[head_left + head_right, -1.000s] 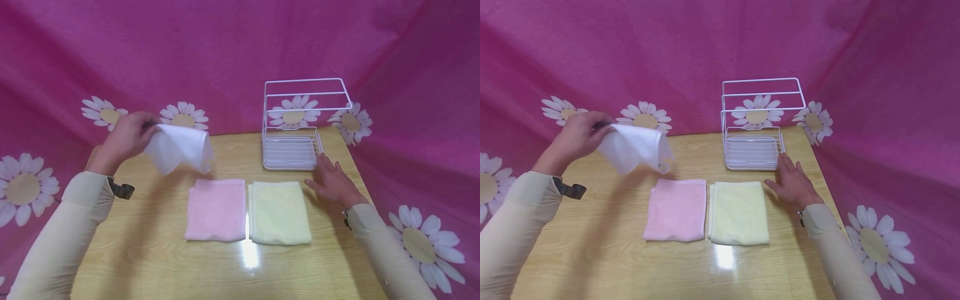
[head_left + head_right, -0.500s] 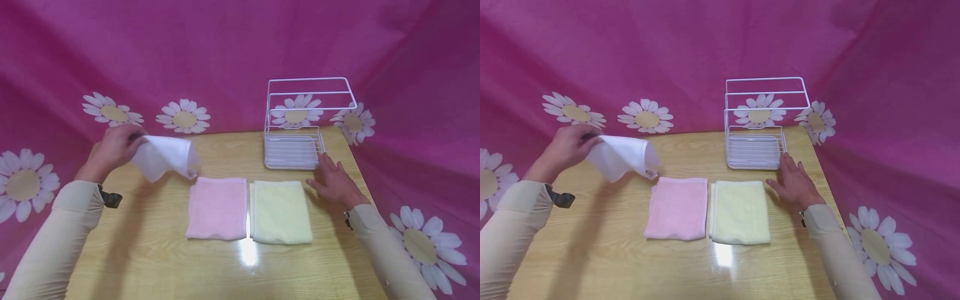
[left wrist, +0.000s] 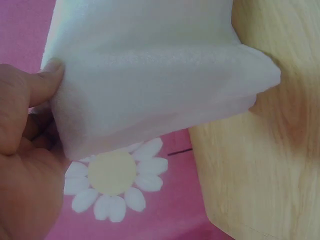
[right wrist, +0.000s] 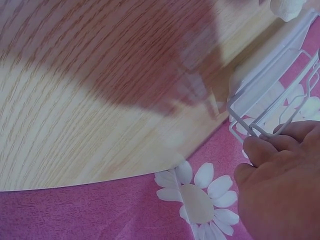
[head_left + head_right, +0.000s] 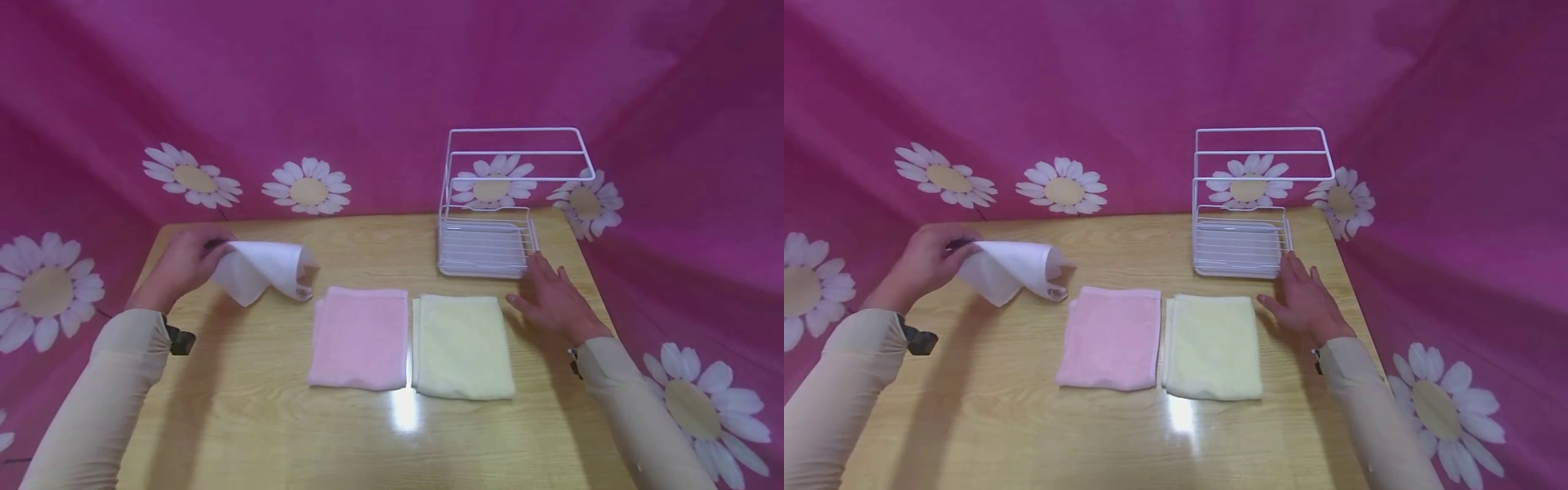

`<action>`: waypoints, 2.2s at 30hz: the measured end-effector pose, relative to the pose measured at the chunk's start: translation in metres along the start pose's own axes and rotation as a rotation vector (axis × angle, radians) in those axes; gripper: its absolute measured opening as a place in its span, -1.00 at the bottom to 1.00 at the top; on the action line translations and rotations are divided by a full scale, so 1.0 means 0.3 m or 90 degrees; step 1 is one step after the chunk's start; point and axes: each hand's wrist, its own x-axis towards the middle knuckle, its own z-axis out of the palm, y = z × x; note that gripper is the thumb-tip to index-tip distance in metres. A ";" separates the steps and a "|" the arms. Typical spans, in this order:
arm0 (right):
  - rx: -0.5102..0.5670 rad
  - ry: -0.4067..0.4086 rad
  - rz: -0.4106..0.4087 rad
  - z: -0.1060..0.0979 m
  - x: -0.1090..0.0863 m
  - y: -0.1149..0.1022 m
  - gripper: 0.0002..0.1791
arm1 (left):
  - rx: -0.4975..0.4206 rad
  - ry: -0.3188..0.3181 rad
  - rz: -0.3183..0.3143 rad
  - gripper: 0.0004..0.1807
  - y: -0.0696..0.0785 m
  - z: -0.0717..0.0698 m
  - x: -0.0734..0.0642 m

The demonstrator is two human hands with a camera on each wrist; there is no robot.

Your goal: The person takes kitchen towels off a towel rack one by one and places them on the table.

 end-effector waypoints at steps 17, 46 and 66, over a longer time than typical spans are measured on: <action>-0.012 0.000 -0.008 0.010 0.008 0.012 0.09 | -0.005 0.014 0.033 -0.87 -0.006 0.008 -0.078; -0.011 0.011 -0.015 0.012 0.006 0.007 0.08 | 0.005 0.001 0.179 -0.69 0.023 0.133 -0.319; -0.010 0.011 -0.010 0.017 0.010 0.010 0.07 | 0.034 -0.112 0.183 -0.73 -0.021 0.219 -0.426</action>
